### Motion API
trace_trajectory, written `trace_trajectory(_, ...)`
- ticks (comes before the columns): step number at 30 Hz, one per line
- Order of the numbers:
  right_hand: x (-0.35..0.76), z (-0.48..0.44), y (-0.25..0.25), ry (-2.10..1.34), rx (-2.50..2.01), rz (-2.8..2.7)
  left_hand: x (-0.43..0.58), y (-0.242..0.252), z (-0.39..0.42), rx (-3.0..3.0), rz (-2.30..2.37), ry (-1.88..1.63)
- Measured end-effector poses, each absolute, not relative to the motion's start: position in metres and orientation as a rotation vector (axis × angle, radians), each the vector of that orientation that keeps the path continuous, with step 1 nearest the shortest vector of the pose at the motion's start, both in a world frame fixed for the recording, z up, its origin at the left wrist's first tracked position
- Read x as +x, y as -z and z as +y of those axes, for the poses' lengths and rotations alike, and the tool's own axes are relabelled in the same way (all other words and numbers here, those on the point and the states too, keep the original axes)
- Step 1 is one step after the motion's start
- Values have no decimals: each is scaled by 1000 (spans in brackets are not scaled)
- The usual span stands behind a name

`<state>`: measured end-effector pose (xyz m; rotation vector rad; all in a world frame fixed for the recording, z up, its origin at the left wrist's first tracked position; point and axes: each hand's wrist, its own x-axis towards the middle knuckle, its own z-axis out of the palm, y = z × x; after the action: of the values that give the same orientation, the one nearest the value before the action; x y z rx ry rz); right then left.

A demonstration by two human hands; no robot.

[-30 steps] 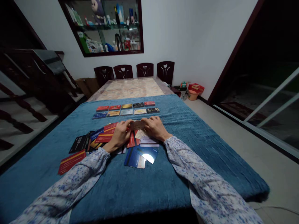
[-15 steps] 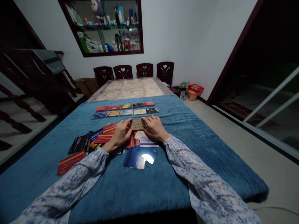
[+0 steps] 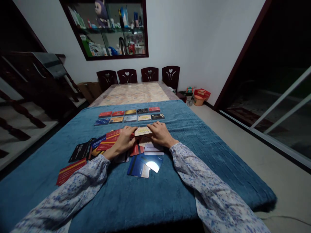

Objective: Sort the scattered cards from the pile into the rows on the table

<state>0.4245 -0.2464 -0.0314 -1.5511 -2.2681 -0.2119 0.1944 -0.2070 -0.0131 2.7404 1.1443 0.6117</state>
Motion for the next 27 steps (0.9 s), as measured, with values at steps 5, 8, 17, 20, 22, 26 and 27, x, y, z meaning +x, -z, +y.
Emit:
trace_trajectory(5, 426, -246, 34, 212, -1484, -2270, 194, 8, -212, 2737, 1116, -585)
trace_trajectory(8, 426, -248, 34, 171, -1470, -2270, 194, 6, -213, 2723, 1129, -566)
trace_trajectory(17, 425, -250, 33, 40, -1525, -2287, 193, 10, -211, 2696, 1114, -544)
trace_trajectory(20, 428, -248, 34, 9, -1503, -2304, 193, 12, -210, 2707, 1125, -516)
trace_trajectory(22, 431, -246, 34, -11, -1462, -2326, 193, 12, -209, 2726, 1112, -514)
trace_trajectory(26, 437, -241, 29, -48, -1401, -2375, 189, 11, -206, 2790, 1087, -477)
trace_trajectory(27, 438, -240, 27, -58, -1391, -2393, 189, 10, -205, 2810, 1083, -460)
